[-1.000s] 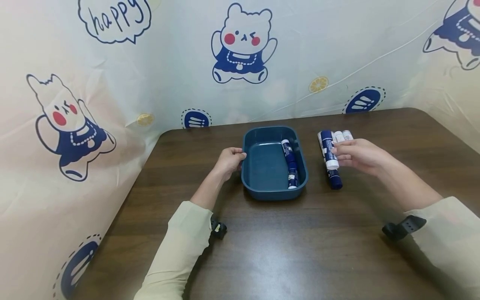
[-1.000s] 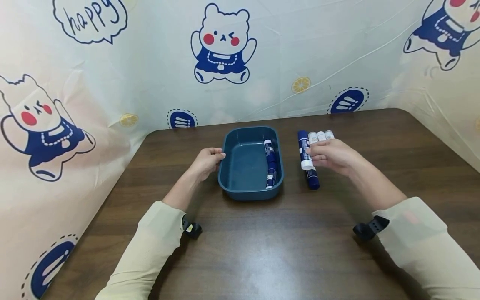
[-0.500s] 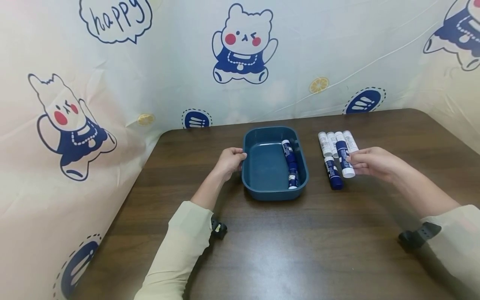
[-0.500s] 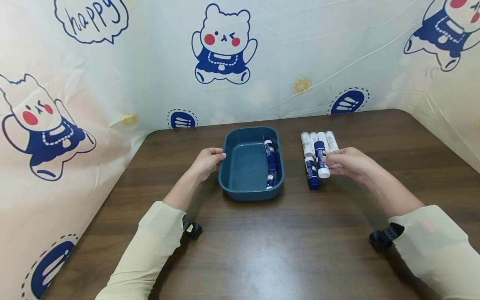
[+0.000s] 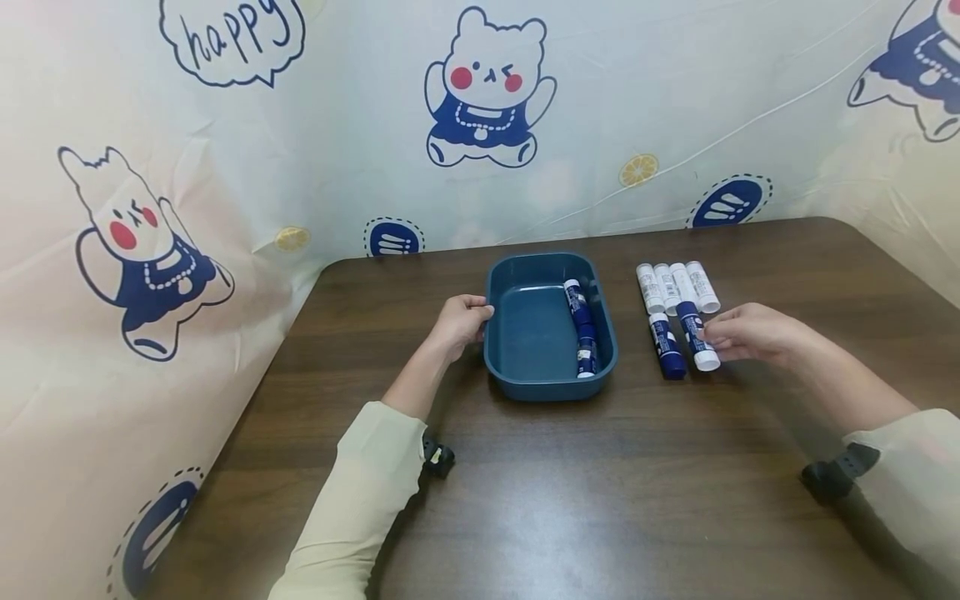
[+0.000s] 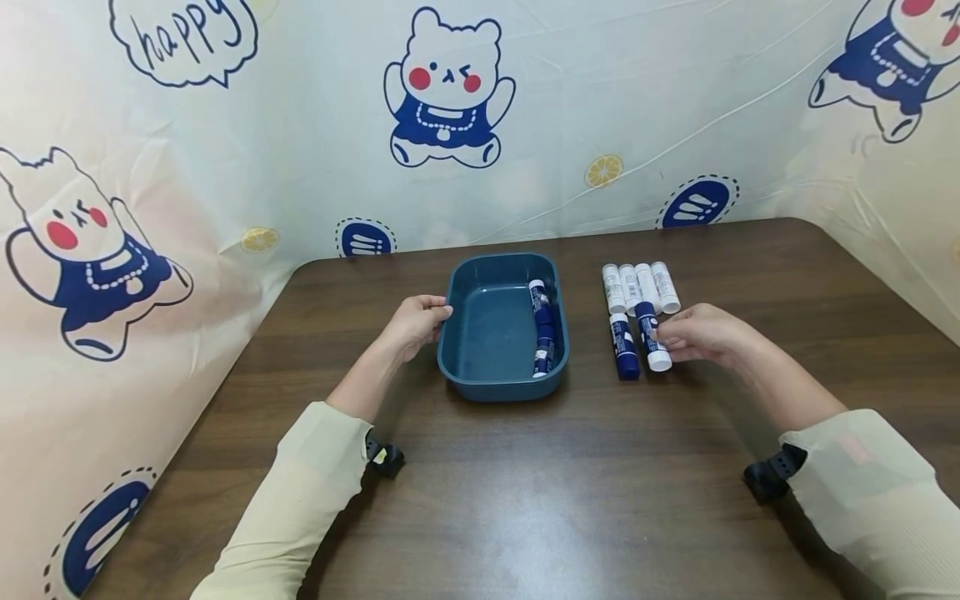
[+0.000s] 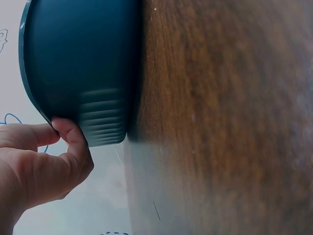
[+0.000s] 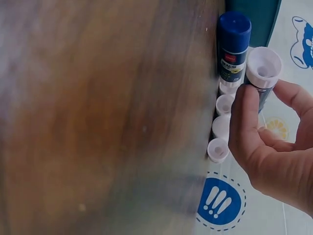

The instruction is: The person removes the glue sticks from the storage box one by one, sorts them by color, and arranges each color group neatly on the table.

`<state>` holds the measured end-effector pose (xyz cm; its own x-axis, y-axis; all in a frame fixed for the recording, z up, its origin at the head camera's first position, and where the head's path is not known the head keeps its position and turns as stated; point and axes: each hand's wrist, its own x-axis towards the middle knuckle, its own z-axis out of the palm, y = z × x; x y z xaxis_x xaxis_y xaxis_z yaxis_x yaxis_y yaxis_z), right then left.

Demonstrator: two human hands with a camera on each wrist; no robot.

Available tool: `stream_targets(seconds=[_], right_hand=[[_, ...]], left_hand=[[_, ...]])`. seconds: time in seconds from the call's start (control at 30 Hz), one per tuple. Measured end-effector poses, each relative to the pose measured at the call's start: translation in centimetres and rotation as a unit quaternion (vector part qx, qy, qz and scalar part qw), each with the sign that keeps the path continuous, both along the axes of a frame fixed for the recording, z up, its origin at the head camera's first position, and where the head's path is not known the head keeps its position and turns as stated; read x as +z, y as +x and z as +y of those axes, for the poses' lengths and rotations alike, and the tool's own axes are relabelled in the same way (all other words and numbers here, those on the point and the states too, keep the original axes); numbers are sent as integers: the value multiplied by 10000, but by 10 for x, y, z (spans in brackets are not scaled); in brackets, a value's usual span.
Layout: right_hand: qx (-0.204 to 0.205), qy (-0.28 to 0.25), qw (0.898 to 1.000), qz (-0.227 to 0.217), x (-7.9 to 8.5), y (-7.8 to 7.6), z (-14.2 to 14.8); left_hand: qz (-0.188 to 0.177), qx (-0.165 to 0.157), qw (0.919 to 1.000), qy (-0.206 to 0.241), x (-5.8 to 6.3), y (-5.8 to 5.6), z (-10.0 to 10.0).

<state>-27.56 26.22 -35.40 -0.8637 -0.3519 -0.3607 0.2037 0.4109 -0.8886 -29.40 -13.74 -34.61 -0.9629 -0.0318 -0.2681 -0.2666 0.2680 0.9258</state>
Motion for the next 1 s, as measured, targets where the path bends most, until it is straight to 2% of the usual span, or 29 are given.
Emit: stream_targets(seconds=[0.43,1.0], right_hand=[[198,457,9986,-165,-1,-4,-3],[285,626,9974,-209,-4,-6,-7]], left_hand=[[-13,18,10000,20,-1,-1,0],[5,32,10000,81,-1,0,1]])
